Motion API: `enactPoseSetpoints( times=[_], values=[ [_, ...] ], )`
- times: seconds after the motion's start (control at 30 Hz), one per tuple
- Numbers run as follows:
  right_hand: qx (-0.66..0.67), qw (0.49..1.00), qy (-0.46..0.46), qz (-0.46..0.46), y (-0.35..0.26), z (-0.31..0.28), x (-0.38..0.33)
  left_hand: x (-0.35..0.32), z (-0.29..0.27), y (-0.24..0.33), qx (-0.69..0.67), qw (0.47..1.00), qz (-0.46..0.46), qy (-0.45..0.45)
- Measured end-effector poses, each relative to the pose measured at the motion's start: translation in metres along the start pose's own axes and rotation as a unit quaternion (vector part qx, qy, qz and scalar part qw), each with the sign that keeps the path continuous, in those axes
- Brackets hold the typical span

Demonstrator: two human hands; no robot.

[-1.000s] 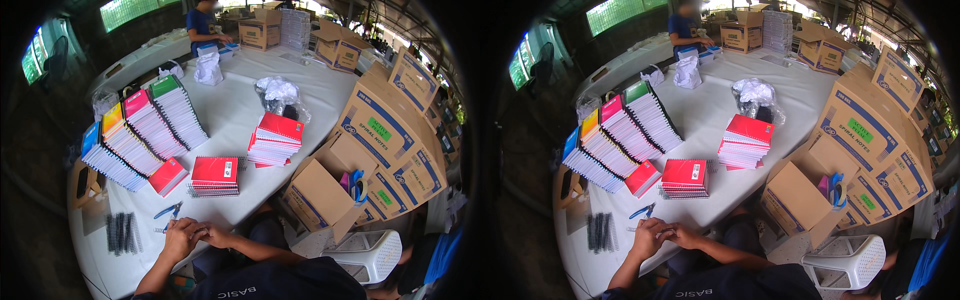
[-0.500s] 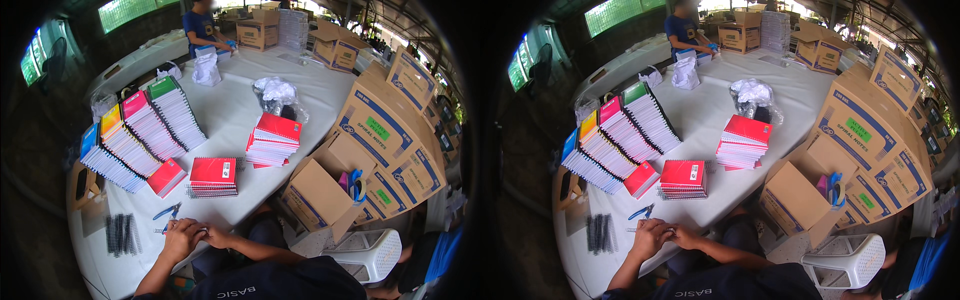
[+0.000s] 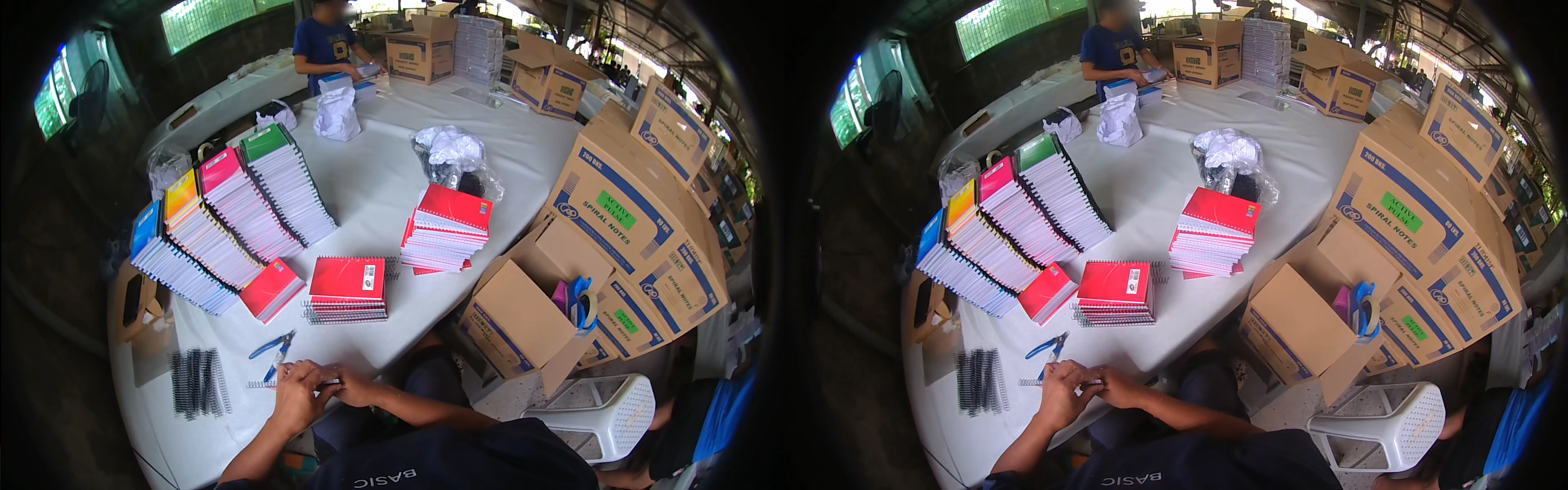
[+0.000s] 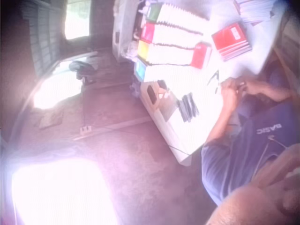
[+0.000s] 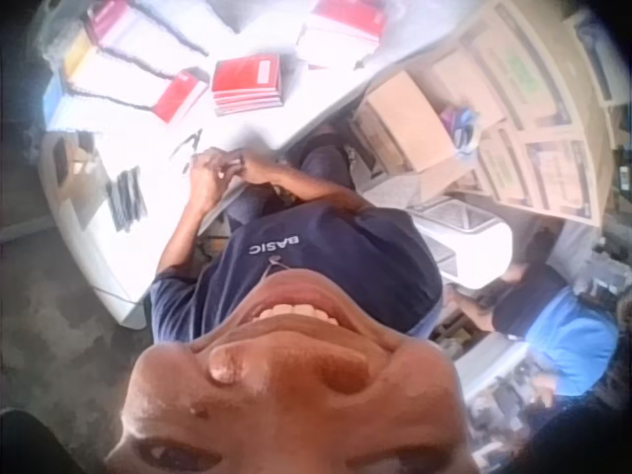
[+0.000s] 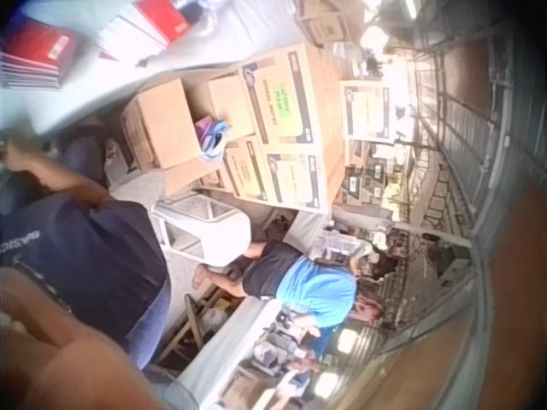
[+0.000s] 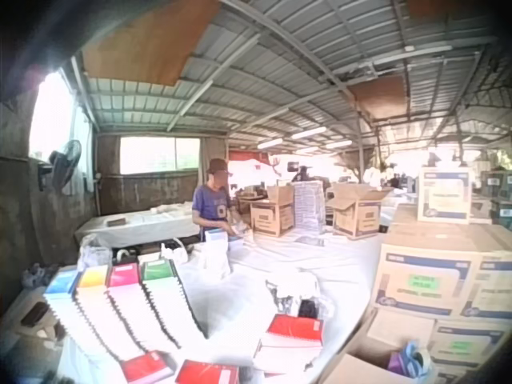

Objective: The person inserts a spiral binding into the punched holes of a notebook, twists the wire to secure it, and then places the assembled notebook onto a stack.

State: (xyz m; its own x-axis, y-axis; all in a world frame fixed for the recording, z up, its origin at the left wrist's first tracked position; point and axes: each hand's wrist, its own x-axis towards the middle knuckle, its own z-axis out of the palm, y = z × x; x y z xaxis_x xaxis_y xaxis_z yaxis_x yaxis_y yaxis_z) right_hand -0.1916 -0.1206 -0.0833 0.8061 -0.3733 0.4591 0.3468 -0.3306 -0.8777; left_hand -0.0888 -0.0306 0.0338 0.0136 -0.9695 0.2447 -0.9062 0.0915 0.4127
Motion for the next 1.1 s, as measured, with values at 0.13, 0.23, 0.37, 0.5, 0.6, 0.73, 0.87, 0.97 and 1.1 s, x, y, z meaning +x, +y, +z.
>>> enactPoseSetpoints(
  times=[0.13,0.23,0.37,0.5,0.6,0.73,0.87,0.97,1.1],
  values=[
    [0.083,0.995,0.038,0.045,-0.014,0.001,0.002,0.008,-0.011,0.005,0.025,0.999,0.013,0.017],
    [0.022,1.000,-0.004,0.017,-0.023,-0.007,0.004,0.007,-0.012,0.000,0.041,0.999,0.027,-0.015],
    [0.002,0.999,-0.022,0.026,-0.004,-0.002,0.001,0.007,-0.006,0.003,0.038,0.999,0.012,0.006],
    [-0.027,1.000,0.005,0.007,0.003,0.003,-0.004,0.006,-0.011,0.004,0.053,0.998,0.026,-0.020],
    [-0.052,0.999,-0.010,0.005,0.006,0.004,-0.005,0.004,-0.011,0.004,0.072,0.997,0.008,-0.036],
    [0.061,0.997,0.015,0.050,-0.021,-0.003,0.004,0.008,-0.007,0.013,0.056,0.998,0.007,0.034],
    [-0.050,0.998,-0.009,0.029,0.014,0.006,-0.006,0.005,-0.008,0.008,0.053,0.998,0.023,-0.004],
    [-0.031,0.998,-0.015,0.054,0.017,0.006,-0.007,0.004,-0.007,0.007,0.060,0.998,0.028,-0.002],
    [-0.038,0.999,0.004,0.029,0.016,0.004,-0.006,0.008,-0.006,0.009,0.093,0.996,0.011,-0.003]
  ],
)
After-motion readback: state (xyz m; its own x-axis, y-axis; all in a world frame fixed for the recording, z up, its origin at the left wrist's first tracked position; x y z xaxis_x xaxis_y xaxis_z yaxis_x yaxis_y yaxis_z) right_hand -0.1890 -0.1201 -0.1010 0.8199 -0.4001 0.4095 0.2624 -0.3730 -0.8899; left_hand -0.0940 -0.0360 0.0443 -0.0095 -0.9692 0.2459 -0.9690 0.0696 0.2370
